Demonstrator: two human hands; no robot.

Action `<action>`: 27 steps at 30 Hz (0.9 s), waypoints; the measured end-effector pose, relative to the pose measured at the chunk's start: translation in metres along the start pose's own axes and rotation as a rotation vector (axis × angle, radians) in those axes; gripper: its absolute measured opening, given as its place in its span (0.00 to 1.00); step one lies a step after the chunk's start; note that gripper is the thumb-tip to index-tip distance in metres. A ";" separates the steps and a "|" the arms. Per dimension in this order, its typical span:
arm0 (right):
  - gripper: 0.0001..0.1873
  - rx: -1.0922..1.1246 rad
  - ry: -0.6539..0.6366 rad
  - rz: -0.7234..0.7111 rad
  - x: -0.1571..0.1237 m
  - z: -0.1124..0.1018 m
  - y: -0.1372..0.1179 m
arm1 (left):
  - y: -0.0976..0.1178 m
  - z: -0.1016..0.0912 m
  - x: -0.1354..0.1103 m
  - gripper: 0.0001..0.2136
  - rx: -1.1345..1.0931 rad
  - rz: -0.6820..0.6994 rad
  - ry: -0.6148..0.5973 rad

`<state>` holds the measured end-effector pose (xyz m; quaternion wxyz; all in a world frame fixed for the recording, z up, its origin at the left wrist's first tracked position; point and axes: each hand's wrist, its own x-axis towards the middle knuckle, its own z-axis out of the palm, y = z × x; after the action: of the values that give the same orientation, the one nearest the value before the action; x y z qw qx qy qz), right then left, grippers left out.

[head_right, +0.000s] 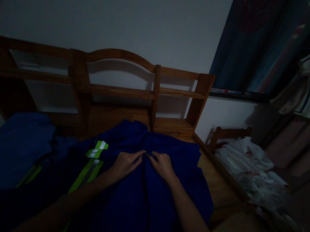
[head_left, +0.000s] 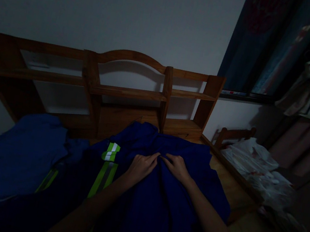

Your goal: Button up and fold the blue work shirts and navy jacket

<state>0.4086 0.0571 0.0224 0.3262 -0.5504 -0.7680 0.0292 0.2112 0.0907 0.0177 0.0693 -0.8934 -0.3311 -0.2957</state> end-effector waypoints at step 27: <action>0.36 -0.468 0.074 0.041 -0.025 -0.028 -0.029 | -0.034 -0.015 0.007 0.13 0.043 -0.374 0.056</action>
<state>0.4047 0.0149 0.0443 0.2171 -0.6271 -0.7301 -0.1631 0.1865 0.1155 0.0317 0.0413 -0.8060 -0.4955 -0.3211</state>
